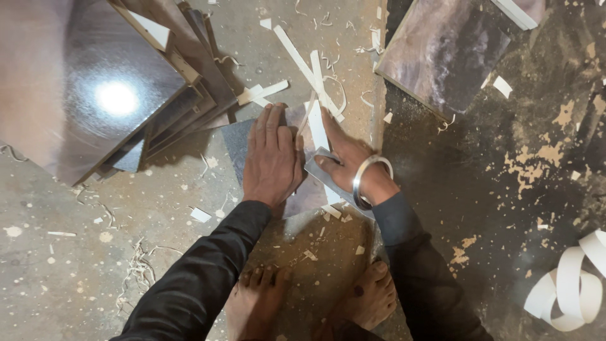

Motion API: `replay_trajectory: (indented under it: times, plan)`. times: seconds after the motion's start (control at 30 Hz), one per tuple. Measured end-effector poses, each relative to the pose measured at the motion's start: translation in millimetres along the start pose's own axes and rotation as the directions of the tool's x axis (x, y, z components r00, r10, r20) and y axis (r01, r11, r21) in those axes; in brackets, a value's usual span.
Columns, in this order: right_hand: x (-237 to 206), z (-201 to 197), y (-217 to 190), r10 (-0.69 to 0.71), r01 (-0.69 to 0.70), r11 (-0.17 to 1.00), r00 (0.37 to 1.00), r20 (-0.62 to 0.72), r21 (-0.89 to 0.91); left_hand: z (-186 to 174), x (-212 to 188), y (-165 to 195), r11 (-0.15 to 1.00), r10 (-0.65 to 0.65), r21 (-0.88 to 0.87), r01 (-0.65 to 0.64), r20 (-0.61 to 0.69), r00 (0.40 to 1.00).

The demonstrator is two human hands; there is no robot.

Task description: The person sits on the workshop floor and trims the excess white edge banding from the sides of laminated boards, using a small handheld block to shave and smooth the edges one board at a time, then sets finished boards aside.

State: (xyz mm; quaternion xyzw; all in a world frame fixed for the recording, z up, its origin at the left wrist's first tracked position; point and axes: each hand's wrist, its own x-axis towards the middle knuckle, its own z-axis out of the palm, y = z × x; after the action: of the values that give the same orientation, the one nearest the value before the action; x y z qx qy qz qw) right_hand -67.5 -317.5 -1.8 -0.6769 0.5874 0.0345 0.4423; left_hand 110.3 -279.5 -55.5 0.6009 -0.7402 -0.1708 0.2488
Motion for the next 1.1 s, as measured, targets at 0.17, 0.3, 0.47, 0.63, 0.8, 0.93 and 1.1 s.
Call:
replay_trajectory:
  times: [0.17,0.3,0.47,0.63,0.8,0.93,1.1]
  plan:
    - [-13.5,3.2,-0.5,-0.005,0.006,0.995,1.0,-0.013,0.099,-0.3,-1.8,2.5,1.0,-0.011,-0.004,0.011,-0.001,1.0]
    - [-25.3,8.1,0.9,-0.062,0.068,0.993,0.996,-0.066,0.092,-1.2,-3.6,4.3,1.0,-0.001,0.005,0.001,-0.008,1.0]
    - [-39.5,12.8,5.3,0.021,-0.02,0.99,1.0,-0.009,0.137,-2.0,-7.5,10.1,1.0,0.006,0.007,-0.006,-0.012,1.0]
    - [-54.1,24.1,16.0,-0.078,0.09,0.987,0.993,-0.093,0.13,-1.1,-12.1,17.9,0.999,0.014,0.037,-0.014,-0.016,1.0]
    - [-67.7,34.3,32.7,-0.098,0.119,0.973,0.989,-0.111,0.197,0.6,-15.9,25.3,1.0,0.023,0.017,-0.023,-0.019,1.0]
    - [-78.0,43.6,43.8,-0.161,0.187,0.974,0.97,-0.183,0.131,3.9,-18.9,30.0,0.999,0.042,0.035,-0.041,-0.029,0.999]
    - [-97.0,65.2,50.3,-0.122,0.157,0.978,0.965,-0.231,0.139,3.4,-29.6,33.7,0.998,0.063,0.007,-0.063,-0.043,0.997]
